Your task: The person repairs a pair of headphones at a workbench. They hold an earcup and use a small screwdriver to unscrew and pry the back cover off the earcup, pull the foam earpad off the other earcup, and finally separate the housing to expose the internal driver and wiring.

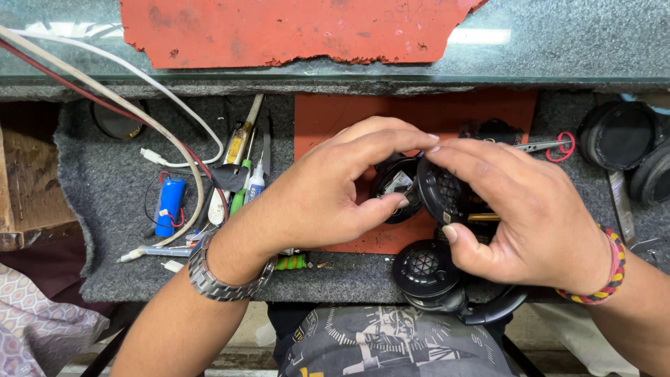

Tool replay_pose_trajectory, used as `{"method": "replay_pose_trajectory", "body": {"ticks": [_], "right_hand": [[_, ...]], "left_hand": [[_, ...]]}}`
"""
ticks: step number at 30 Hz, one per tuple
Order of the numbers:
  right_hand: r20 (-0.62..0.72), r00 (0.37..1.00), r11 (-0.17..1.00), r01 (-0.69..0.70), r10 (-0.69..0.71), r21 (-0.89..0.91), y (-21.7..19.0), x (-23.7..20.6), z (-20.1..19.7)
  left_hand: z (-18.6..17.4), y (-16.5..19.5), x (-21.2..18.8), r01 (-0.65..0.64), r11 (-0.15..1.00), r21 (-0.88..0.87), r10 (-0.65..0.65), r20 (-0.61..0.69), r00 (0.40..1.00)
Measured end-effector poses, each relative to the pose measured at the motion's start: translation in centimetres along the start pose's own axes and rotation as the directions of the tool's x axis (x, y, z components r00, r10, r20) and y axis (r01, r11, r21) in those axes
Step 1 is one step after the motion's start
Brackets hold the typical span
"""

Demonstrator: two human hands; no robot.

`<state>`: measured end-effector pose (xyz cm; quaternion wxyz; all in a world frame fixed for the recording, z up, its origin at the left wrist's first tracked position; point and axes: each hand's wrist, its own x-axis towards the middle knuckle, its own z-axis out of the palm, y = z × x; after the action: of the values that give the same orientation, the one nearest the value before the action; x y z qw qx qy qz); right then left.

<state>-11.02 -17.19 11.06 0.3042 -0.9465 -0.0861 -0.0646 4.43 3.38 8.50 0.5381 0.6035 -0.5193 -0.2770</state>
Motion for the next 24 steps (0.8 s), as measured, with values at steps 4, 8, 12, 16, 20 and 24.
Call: {"method": "replay_pose_trajectory", "body": {"ticks": [4, 8, 12, 16, 20, 24], "right_hand": [[-0.002, 0.999, 0.999, -0.037, 0.037, -0.025, -0.2, 0.5, -0.1], [-0.006, 1.0, 0.998, -0.028, 0.027, -0.053, -0.3, 1.2, -0.2], [-0.023, 0.996, 0.994, -0.093, 0.092, -0.055, -0.8, 1.7, -0.2], [0.006, 0.968, 0.966, -0.251, 0.251, -0.055, -1.0, 2.0, -0.4], [0.049, 0.937, 0.938, -0.347, 0.347, -0.012, -0.5, 2.3, -0.5], [0.006, 0.95, 0.931, -0.308, 0.313, 0.196, 0.1, 2.0, -0.3]], "left_hand": [[0.0, 0.0, 0.1, 0.126, 0.992, -0.023, -0.125, 0.034, 0.992], [0.0, -0.2, -0.1, 0.084, 0.997, 0.0, -0.084, 0.015, 0.996], [0.0, -0.4, -0.2, -0.002, 0.999, 0.053, 0.002, -0.007, 1.0], [0.1, -0.8, -0.2, 0.034, 0.996, 0.084, -0.032, -0.028, 0.999], [0.0, -1.2, -0.3, 0.044, 0.995, 0.086, -0.036, -0.087, 0.996], [0.1, -1.9, -0.3, 0.075, 0.996, 0.057, -0.067, -0.136, 0.989]]}}
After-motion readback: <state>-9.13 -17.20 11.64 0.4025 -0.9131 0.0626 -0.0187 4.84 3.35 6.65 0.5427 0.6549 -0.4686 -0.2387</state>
